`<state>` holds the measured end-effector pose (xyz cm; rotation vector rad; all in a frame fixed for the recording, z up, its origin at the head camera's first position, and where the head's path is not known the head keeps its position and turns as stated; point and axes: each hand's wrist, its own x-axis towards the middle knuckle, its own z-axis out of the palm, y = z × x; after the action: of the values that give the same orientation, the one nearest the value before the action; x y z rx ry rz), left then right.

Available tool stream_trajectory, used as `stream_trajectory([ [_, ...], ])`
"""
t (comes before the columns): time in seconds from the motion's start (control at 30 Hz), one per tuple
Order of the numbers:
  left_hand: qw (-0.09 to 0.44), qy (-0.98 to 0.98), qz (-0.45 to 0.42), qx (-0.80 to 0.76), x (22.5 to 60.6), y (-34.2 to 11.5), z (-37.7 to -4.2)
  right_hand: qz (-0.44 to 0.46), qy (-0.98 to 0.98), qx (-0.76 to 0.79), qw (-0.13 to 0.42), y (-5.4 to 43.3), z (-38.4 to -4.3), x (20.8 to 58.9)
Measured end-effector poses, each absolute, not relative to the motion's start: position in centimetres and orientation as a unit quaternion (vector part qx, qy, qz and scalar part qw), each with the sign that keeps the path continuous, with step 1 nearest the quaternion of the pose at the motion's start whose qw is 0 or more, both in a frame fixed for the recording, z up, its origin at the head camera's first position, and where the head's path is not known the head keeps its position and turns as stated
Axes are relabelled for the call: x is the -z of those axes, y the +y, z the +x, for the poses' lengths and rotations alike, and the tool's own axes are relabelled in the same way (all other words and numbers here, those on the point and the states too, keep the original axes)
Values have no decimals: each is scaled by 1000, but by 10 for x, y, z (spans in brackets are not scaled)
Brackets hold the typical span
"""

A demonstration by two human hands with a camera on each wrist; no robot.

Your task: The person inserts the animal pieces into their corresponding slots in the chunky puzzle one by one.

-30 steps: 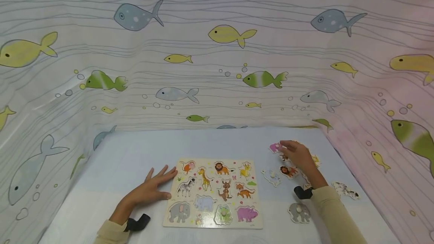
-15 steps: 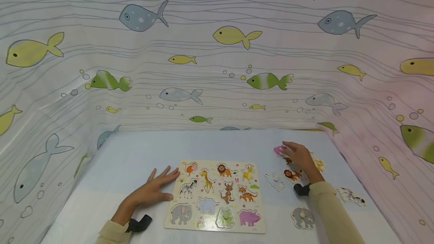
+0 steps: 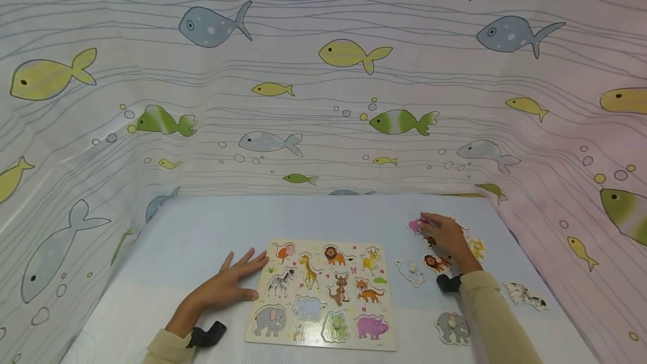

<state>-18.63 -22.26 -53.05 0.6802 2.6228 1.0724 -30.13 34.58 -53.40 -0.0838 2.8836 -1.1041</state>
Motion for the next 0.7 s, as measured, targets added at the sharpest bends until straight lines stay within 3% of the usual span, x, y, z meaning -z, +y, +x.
stream_trajectory([
  [0.3, 118, 895, 226, -367, 528, -222, -185, -40, 934, 353, 22, 348, -308, 541],
  [0.7, 122, 896, 224, -364, 525, -220, -184, -114, 948, 294, -40, 350, -312, 545],
])
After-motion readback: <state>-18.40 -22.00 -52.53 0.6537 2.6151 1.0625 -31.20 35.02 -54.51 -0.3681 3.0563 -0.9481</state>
